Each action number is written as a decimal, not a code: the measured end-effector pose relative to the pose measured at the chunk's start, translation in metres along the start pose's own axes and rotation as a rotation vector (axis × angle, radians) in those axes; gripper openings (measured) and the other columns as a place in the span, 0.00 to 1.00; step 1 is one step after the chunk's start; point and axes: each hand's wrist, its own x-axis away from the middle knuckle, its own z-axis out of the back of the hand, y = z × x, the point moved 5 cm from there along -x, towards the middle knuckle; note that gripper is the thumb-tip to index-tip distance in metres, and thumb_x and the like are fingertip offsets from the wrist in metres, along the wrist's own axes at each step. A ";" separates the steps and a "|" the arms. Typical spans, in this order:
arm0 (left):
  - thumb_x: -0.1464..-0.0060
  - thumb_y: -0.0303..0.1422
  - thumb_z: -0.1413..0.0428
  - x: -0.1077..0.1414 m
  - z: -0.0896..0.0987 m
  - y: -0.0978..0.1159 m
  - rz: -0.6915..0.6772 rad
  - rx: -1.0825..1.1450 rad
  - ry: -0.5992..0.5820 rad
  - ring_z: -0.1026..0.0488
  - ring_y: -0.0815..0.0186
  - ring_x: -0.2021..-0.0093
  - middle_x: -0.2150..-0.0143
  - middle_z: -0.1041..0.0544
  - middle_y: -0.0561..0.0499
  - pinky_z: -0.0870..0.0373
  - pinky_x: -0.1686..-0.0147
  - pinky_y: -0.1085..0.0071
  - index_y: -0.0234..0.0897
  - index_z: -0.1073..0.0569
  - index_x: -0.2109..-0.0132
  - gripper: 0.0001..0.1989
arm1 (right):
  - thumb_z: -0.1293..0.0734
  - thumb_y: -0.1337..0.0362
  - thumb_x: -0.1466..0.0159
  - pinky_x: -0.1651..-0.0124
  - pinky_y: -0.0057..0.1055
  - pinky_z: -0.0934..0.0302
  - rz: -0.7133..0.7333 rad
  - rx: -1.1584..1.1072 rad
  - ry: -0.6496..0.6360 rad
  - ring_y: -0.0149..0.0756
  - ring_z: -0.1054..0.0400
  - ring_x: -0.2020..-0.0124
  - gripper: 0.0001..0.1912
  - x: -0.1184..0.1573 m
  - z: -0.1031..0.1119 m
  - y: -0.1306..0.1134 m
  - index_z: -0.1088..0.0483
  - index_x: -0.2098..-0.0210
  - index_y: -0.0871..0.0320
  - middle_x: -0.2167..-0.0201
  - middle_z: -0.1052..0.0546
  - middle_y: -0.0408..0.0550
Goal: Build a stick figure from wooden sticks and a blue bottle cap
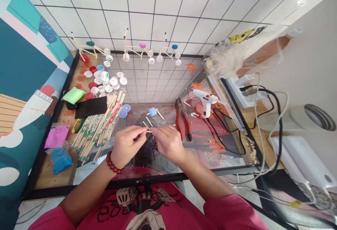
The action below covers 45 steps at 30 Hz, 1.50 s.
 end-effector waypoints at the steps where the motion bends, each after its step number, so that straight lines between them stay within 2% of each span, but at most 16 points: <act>1: 0.43 0.23 0.43 -0.001 0.001 0.000 0.008 0.012 0.006 0.21 0.70 0.70 0.66 0.17 0.51 0.24 0.70 0.77 0.39 0.19 0.62 0.09 | 0.40 0.74 0.34 0.65 0.34 0.44 -0.003 0.007 -0.015 0.35 0.27 0.70 0.15 0.000 -0.001 0.000 0.26 0.53 0.61 0.70 0.20 0.49; 5: 0.43 0.27 0.41 -0.003 0.002 -0.002 0.066 0.042 -0.017 0.22 0.71 0.73 0.66 0.17 0.50 0.24 0.72 0.77 0.38 0.19 0.62 0.06 | 0.39 0.71 0.32 0.65 0.33 0.43 -0.027 0.031 -0.009 0.33 0.27 0.71 0.12 0.001 -0.003 0.003 0.25 0.55 0.59 0.71 0.19 0.47; 9: 0.44 0.31 0.38 -0.002 -0.005 -0.009 0.160 0.066 -0.132 0.22 0.70 0.74 0.68 0.17 0.51 0.25 0.74 0.78 0.38 0.19 0.63 0.04 | 0.37 0.69 0.32 0.64 0.33 0.43 -0.046 0.060 0.017 0.33 0.27 0.70 0.10 0.003 -0.004 0.006 0.24 0.57 0.57 0.68 0.18 0.46; 13: 0.45 0.32 0.38 0.000 -0.008 -0.017 0.156 -0.005 -0.167 0.23 0.70 0.75 0.72 0.19 0.53 0.27 0.74 0.76 0.38 0.19 0.67 0.04 | 0.36 0.68 0.32 0.66 0.33 0.47 -0.039 0.109 -0.025 0.32 0.29 0.72 0.08 0.003 -0.007 0.007 0.24 0.62 0.55 0.72 0.20 0.44; 16: 0.46 0.33 0.37 0.001 -0.008 -0.020 0.100 -0.060 -0.196 0.23 0.68 0.73 0.71 0.18 0.51 0.27 0.73 0.74 0.39 0.19 0.69 0.05 | 0.33 0.57 0.33 0.65 0.33 0.47 -0.081 0.099 -0.053 0.33 0.30 0.71 0.11 -0.001 -0.003 0.013 0.25 0.69 0.56 0.75 0.22 0.44; 19: 0.47 0.37 0.36 0.001 -0.007 -0.024 0.104 -0.090 -0.296 0.24 0.68 0.73 0.70 0.18 0.51 0.28 0.73 0.73 0.40 0.19 0.69 0.06 | 0.32 0.50 0.34 0.61 0.32 0.45 -0.209 0.040 -0.023 0.35 0.28 0.66 0.15 -0.005 0.008 0.027 0.24 0.66 0.56 0.70 0.21 0.45; 23: 0.51 0.41 0.34 0.000 -0.005 -0.026 0.162 -0.186 -0.437 0.23 0.67 0.71 0.66 0.17 0.52 0.26 0.70 0.71 0.42 0.18 0.67 0.08 | 0.37 0.61 0.30 0.58 0.34 0.47 -0.319 0.137 -0.052 0.38 0.29 0.63 0.11 -0.008 0.013 0.045 0.23 0.62 0.56 0.65 0.20 0.48; 24: 0.49 0.41 0.35 -0.003 -0.004 -0.025 0.171 -0.203 -0.417 0.23 0.66 0.70 0.66 0.17 0.52 0.26 0.69 0.71 0.42 0.18 0.66 0.08 | 0.38 0.63 0.30 0.58 0.35 0.48 -0.327 0.189 -0.077 0.39 0.29 0.62 0.11 -0.009 0.012 0.048 0.23 0.61 0.57 0.64 0.20 0.50; 26: 0.46 0.41 0.38 -0.011 -0.002 -0.023 0.169 -0.231 -0.265 0.22 0.64 0.67 0.65 0.18 0.51 0.24 0.65 0.69 0.41 0.18 0.65 0.09 | 0.39 0.66 0.31 0.57 0.37 0.50 -0.338 0.284 -0.114 0.42 0.30 0.61 0.12 -0.010 0.009 0.054 0.23 0.61 0.58 0.63 0.20 0.53; 28: 0.44 0.38 0.40 -0.022 -0.003 -0.022 0.151 -0.260 -0.082 0.22 0.63 0.64 0.62 0.18 0.49 0.23 0.61 0.66 0.38 0.19 0.59 0.10 | 0.39 0.65 0.31 0.56 0.39 0.51 -0.350 0.341 -0.116 0.45 0.31 0.58 0.12 -0.011 0.006 0.058 0.23 0.60 0.59 0.61 0.21 0.54; 29: 0.45 0.36 0.40 -0.027 -0.008 -0.021 0.117 -0.264 -0.048 0.22 0.62 0.61 0.59 0.19 0.47 0.23 0.59 0.65 0.37 0.20 0.55 0.12 | 0.39 0.63 0.31 0.56 0.39 0.51 -0.357 0.358 -0.106 0.46 0.32 0.57 0.13 -0.011 0.005 0.060 0.23 0.60 0.59 0.60 0.21 0.55; 32: 0.54 0.35 0.34 -0.038 -0.030 -0.027 0.048 -0.315 -0.078 0.25 0.55 0.48 0.45 0.24 0.43 0.25 0.50 0.60 0.36 0.26 0.43 0.29 | 0.39 0.57 0.31 0.53 0.41 0.51 -0.378 0.377 -0.088 0.49 0.33 0.54 0.16 -0.012 0.002 0.063 0.23 0.58 0.60 0.58 0.21 0.56; 34: 0.55 0.35 0.33 -0.042 -0.041 -0.033 0.060 -0.344 -0.102 0.27 0.53 0.44 0.43 0.25 0.42 0.28 0.44 0.57 0.37 0.29 0.41 0.32 | 0.38 0.53 0.32 0.52 0.41 0.51 -0.388 0.377 -0.094 0.50 0.33 0.54 0.19 -0.013 0.000 0.062 0.23 0.57 0.60 0.58 0.21 0.56; 39: 0.54 0.33 0.35 -0.039 -0.052 -0.044 0.133 -0.376 -0.135 0.27 0.51 0.44 0.47 0.22 0.42 0.31 0.42 0.56 0.34 0.27 0.43 0.29 | 0.37 0.53 0.33 0.51 0.41 0.51 -0.415 0.384 -0.137 0.49 0.32 0.54 0.18 -0.016 -0.004 0.061 0.22 0.58 0.60 0.59 0.21 0.57; 45: 0.50 0.32 0.40 -0.039 -0.050 -0.050 0.127 -0.430 -0.071 0.25 0.52 0.49 0.53 0.20 0.42 0.30 0.46 0.59 0.34 0.21 0.55 0.14 | 0.38 0.58 0.32 0.53 0.39 0.51 -0.435 0.384 -0.181 0.46 0.30 0.54 0.14 -0.018 -0.008 0.062 0.22 0.61 0.59 0.59 0.20 0.55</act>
